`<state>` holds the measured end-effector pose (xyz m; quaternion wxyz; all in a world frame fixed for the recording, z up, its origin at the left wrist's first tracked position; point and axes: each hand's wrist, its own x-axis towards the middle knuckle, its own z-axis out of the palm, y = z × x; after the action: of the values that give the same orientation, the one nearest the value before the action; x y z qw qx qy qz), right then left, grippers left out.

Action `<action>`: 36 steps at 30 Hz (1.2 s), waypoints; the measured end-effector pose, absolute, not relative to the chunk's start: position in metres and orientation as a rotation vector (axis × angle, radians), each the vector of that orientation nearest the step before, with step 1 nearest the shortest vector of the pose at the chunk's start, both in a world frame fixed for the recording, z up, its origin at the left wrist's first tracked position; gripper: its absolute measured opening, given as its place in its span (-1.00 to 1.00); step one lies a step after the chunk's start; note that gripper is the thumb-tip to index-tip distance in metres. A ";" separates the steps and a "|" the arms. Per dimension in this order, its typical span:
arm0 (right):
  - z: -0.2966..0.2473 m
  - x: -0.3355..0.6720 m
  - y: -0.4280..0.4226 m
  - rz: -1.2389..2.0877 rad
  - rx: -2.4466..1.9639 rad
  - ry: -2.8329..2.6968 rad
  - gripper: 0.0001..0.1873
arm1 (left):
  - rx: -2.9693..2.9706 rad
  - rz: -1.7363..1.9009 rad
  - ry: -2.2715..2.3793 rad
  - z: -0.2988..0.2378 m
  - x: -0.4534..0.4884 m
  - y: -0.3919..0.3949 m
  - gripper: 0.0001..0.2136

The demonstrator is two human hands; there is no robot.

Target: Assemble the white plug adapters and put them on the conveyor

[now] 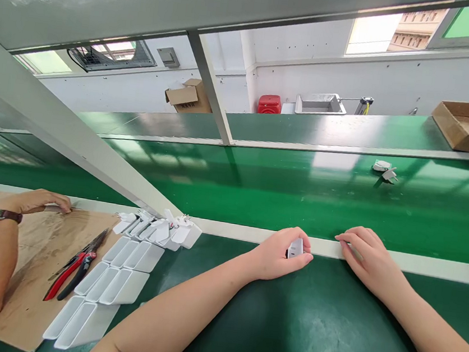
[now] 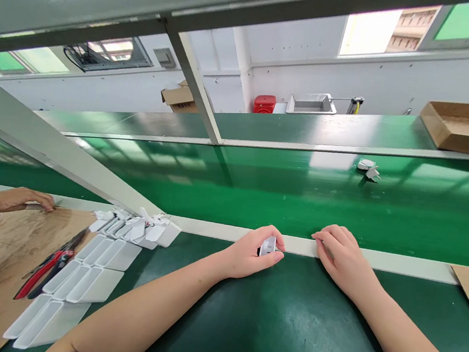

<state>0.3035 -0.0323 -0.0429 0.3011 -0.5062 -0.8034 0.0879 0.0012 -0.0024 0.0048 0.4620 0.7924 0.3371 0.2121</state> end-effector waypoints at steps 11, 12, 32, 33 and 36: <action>-0.037 0.302 -0.039 0.459 -1.344 -2.097 -0.76 | 2.056 0.523 0.687 -0.003 0.002 0.001 -0.63; -0.037 0.302 -0.038 0.457 -1.336 -2.095 -0.76 | 2.080 0.542 0.648 -0.004 0.002 0.002 -0.69; -0.024 0.260 -0.064 0.726 -1.314 -1.915 -0.78 | 2.013 0.561 0.724 -0.005 0.001 0.001 -0.62; -0.024 0.258 -0.066 0.749 -1.299 -1.933 -0.79 | 1.983 0.581 0.754 -0.007 0.001 -0.001 -0.56; -0.025 0.255 -0.071 0.770 -1.218 -2.011 -0.74 | 1.928 0.642 0.766 -0.013 0.000 -0.006 -0.46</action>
<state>0.2549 -0.0714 -0.0251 0.3274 -0.4652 -0.7681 0.2940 0.0000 -0.0063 -0.0133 0.4661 0.7854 0.3121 0.2617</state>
